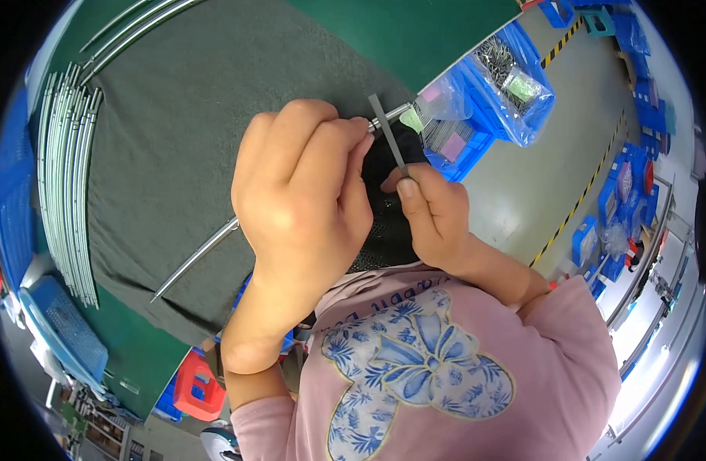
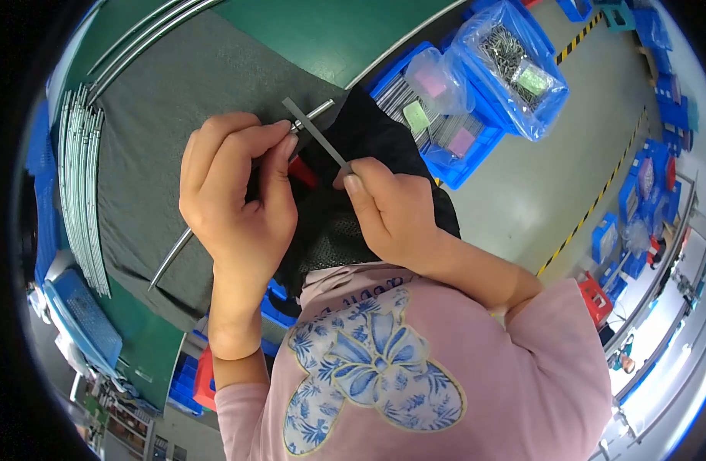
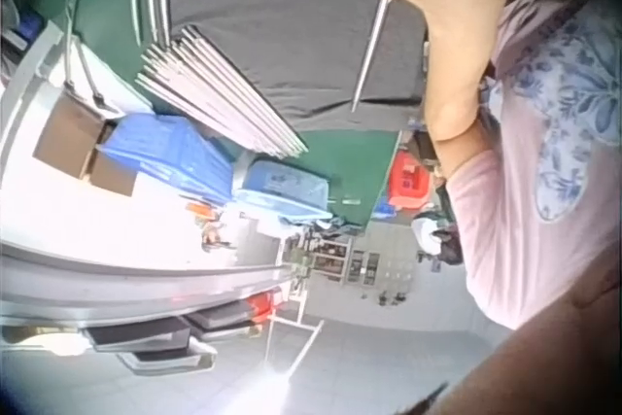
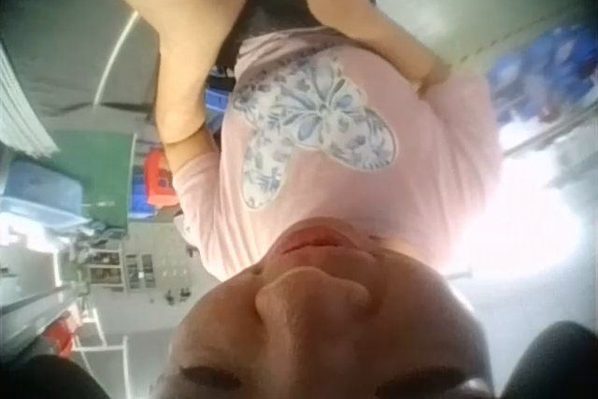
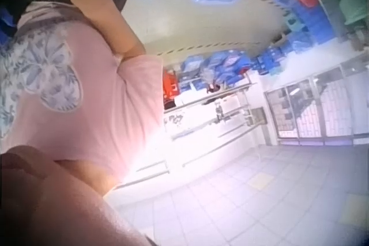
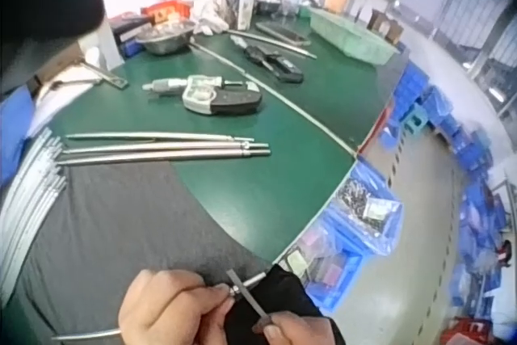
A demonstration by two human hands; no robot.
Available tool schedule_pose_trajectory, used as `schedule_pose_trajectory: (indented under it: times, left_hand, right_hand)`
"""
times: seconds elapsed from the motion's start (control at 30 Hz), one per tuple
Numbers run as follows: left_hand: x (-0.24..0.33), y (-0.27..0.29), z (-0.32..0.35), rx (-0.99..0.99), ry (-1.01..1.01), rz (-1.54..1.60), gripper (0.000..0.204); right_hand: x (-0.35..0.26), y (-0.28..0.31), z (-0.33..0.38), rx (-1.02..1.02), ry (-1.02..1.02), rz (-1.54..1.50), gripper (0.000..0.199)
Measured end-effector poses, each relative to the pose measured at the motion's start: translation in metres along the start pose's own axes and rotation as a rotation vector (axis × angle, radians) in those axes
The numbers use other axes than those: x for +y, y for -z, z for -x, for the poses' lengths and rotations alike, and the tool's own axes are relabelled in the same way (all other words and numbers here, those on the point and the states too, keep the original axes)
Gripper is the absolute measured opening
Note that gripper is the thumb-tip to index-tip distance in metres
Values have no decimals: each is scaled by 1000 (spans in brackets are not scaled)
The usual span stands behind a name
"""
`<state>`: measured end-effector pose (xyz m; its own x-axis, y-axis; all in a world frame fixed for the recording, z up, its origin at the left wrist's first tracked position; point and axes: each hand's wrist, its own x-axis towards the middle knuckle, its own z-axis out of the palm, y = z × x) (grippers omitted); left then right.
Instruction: Using a small metal file to smooth or refine the fitting at the end of a metal rod on a workbench.
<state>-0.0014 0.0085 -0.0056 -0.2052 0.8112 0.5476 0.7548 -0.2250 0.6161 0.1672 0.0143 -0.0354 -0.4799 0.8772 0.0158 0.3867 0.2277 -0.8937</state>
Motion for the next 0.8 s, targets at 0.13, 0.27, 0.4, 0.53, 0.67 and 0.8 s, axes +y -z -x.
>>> schedule_pose_trajectory:
  times: [0.13,0.27,0.4,0.53,0.67,0.8]
  left_hand:
    - [-2,0,0,2,-34,-2,17]
    - [1,0,3,-17,-22,6,17]
    - [0,4,1,-3,-43,-13,18]
    - [-1,-1,1,-11,-31,-10,18]
    - [-2,3,1,-2,-50,-20,18]
    - [1,3,-2,-36,-39,-38,16]
  right_hand:
    - [-4,-13,-38,114,238,11,7]
    - [6,-15,-14,50,149,-28,6]
    - [-15,-11,-33,81,142,0,8]
    - [8,-9,-9,31,51,-38,8]
    - [-11,-8,-30,64,147,4,7]
    - [25,-6,11,48,141,74,6]
